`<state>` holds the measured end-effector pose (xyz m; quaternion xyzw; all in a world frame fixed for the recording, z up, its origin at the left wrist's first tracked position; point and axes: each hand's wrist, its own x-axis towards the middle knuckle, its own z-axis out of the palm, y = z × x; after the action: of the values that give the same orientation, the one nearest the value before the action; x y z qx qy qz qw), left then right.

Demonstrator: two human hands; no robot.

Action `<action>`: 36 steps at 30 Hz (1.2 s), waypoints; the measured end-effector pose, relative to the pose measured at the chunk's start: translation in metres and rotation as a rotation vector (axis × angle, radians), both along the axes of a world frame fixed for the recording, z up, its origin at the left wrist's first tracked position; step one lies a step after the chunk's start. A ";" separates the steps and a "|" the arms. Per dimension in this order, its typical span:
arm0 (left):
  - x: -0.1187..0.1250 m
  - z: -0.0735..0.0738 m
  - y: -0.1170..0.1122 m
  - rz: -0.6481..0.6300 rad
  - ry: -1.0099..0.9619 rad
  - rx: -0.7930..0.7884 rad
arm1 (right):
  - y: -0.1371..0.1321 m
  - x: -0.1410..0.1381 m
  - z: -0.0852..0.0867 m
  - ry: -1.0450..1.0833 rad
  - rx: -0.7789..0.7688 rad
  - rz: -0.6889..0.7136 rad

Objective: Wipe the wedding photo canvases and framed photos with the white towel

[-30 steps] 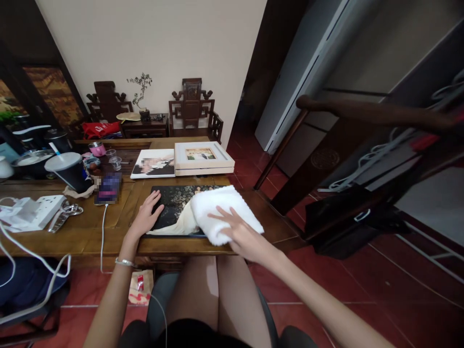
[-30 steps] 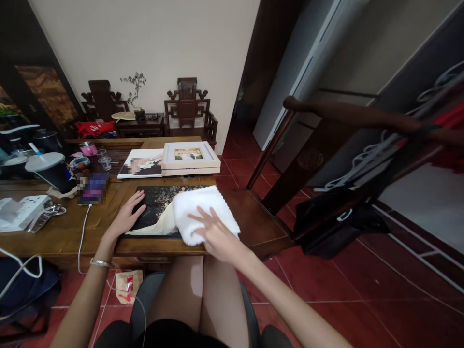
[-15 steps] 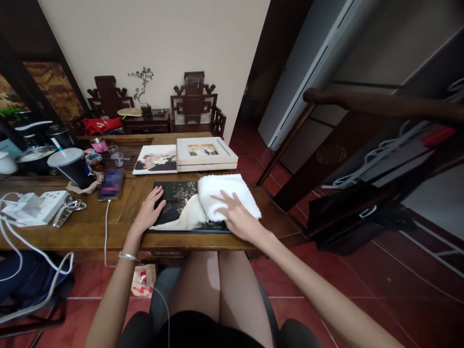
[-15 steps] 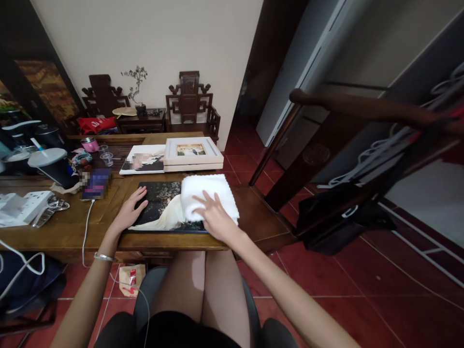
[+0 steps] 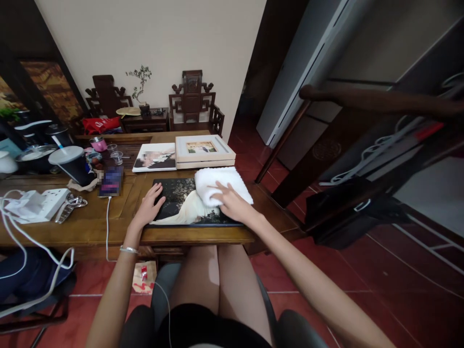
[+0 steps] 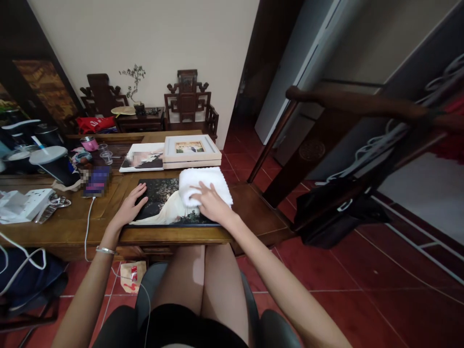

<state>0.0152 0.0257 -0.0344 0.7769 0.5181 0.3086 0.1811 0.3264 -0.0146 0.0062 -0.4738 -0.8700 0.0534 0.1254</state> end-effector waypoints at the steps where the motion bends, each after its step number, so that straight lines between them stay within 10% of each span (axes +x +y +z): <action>1: 0.000 0.000 0.000 0.005 -0.001 0.000 | 0.013 -0.002 0.000 -0.008 0.005 -0.037; 6: 0.001 0.001 0.000 0.024 -0.014 0.003 | 0.023 -0.005 -0.004 -0.025 0.048 -0.111; 16: 0.004 0.001 0.000 0.022 -0.002 -0.009 | -0.109 0.012 -0.001 0.063 -0.017 0.130; 28: 0.002 0.004 -0.002 0.016 0.010 -0.012 | 0.025 -0.012 0.006 -0.057 0.022 -0.205; 36: 0.003 -0.001 0.000 0.037 0.021 -0.007 | -0.064 -0.027 -0.001 -0.065 0.034 -0.011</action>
<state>0.0177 0.0260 -0.0353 0.7698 0.5352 0.3019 0.1728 0.2997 -0.0791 0.0052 -0.4780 -0.8717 0.0227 0.1054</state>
